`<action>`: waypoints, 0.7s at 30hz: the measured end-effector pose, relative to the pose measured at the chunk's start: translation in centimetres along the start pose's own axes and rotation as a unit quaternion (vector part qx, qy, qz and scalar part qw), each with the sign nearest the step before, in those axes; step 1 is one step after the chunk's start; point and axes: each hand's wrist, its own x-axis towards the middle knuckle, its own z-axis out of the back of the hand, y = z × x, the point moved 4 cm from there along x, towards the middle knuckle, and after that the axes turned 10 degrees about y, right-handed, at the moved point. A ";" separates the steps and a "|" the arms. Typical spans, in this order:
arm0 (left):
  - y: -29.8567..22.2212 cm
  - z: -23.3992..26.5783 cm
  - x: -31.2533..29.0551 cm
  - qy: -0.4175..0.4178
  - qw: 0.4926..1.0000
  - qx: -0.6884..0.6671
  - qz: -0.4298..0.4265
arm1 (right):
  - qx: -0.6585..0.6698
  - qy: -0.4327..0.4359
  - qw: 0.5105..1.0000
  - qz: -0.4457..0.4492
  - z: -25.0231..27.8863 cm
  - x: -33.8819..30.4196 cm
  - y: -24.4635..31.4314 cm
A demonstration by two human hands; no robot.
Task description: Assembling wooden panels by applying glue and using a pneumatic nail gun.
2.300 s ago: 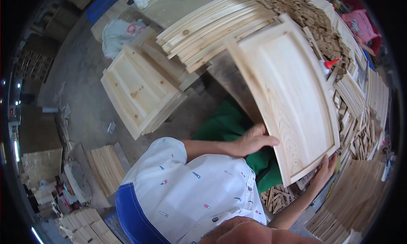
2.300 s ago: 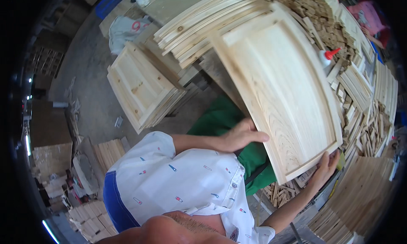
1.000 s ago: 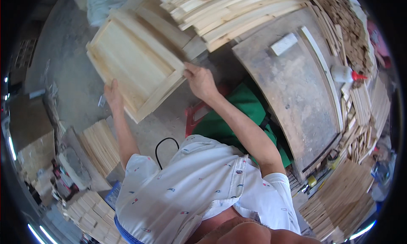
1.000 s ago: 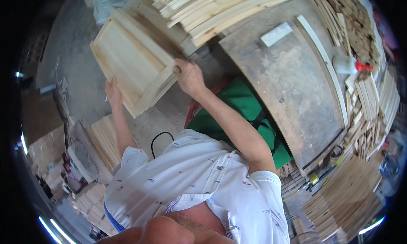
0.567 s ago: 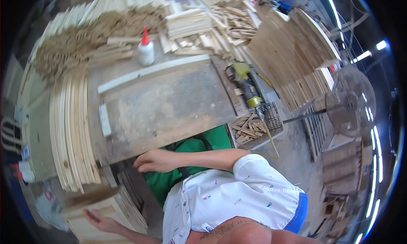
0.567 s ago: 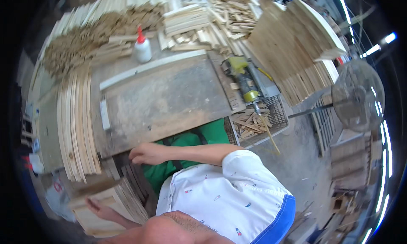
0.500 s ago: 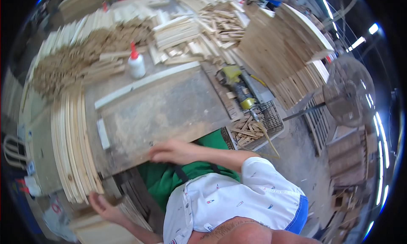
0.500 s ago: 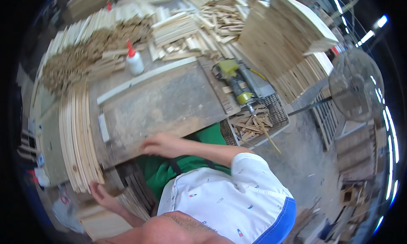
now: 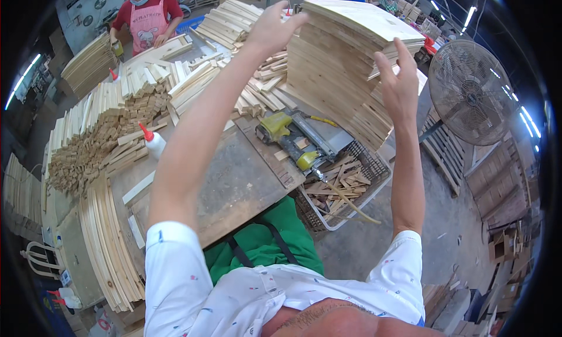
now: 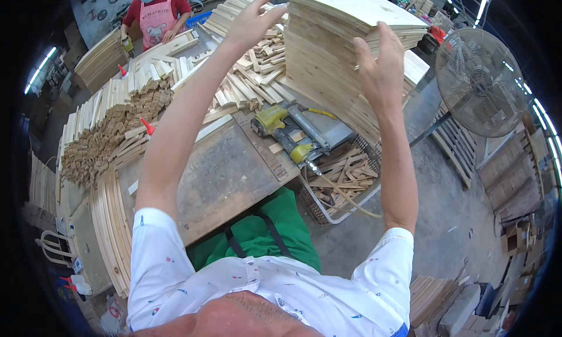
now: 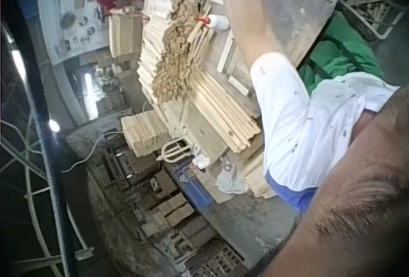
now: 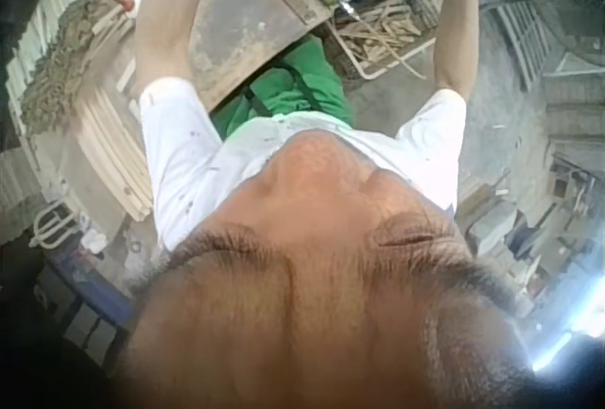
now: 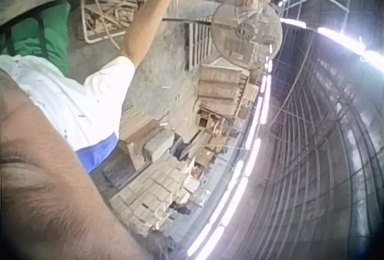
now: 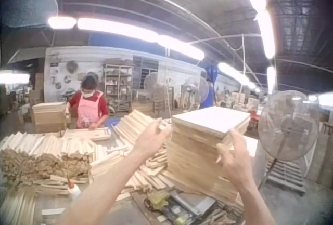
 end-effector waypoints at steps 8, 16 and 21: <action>0.7 -5.2 7.8 0.052 0.998 -0.006 0.029 | -0.069 -0.008 0.997 0.017 -0.9 0.0 -0.2; 4.7 5.3 0.6 -0.121 0.887 -0.442 0.049 | 0.092 0.004 0.981 0.169 -4.1 -4.1 10.1; 5.2 18.1 -12.6 -0.220 0.887 -0.374 0.157 | 0.565 0.138 0.812 -0.038 -7.3 -8.5 10.0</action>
